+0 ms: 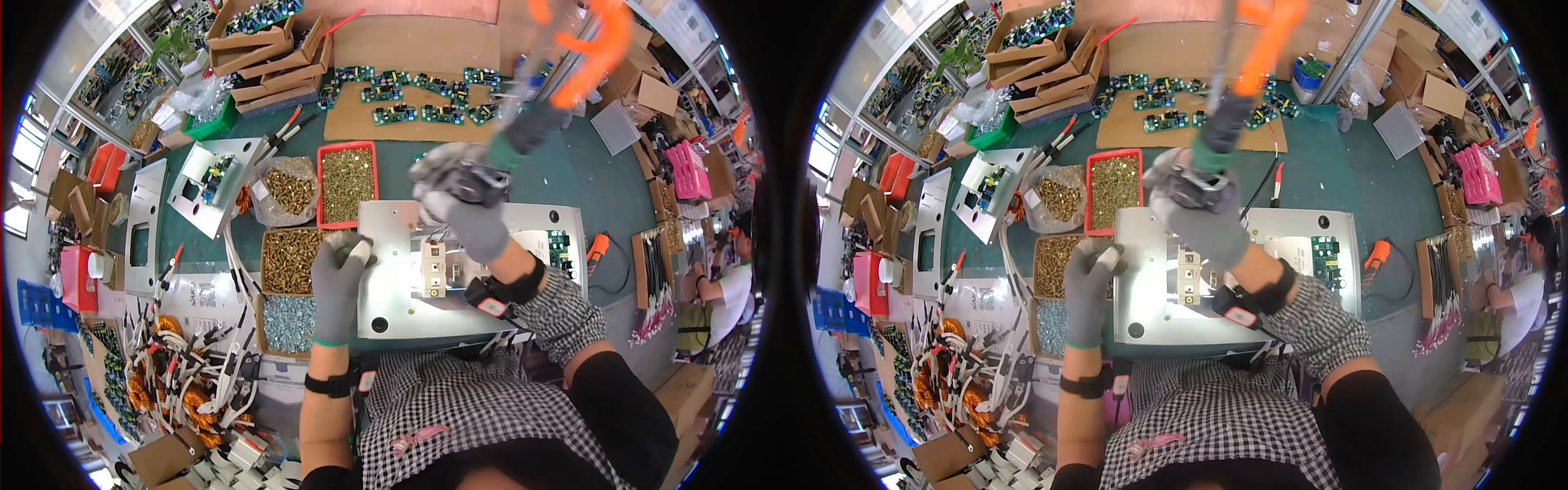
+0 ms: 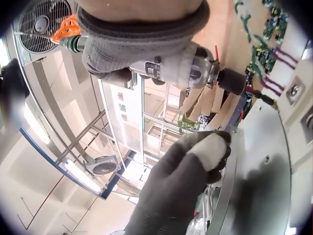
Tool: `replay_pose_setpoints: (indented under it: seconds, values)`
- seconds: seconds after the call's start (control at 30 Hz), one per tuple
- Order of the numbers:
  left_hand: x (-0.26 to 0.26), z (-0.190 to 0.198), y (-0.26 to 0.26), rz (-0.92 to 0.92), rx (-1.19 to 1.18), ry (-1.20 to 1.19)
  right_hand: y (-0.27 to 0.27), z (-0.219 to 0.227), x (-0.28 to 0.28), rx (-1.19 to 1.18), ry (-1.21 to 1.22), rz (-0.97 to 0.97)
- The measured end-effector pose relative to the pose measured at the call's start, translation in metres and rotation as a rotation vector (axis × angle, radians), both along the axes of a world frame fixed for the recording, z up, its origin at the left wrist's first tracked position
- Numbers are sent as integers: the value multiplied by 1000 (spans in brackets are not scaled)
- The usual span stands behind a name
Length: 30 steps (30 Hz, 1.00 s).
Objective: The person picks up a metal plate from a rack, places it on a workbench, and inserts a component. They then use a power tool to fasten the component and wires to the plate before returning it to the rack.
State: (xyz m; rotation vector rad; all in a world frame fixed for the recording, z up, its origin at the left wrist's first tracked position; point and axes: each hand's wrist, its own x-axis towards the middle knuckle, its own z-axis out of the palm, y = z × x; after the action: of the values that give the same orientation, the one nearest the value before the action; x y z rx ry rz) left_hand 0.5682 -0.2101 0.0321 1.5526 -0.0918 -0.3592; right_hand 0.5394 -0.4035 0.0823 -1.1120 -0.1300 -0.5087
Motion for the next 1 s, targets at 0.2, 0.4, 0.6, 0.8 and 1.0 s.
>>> replay_pose_setpoints:
  seconds: [0.2, 0.4, 0.6, 0.8, 1.0]
  values:
    - [-17, 3, 19, -2, -258, 199, -56, 42, -62, -212, 168, -251]
    - [-27, 9, 8, -64, -347, 375, -82, -13, -61, -163, 217, -424]
    - [-32, 8, -4, -72, -418, 413, -88, -19, -59, -140, 275, -475]
    - [-39, 6, -10, -202, -647, 554, -82, -17, -57, -142, 290, -434]
    - [-55, 9, -37, -423, -483, 665, -64, 50, -78, 17, 87, -203]
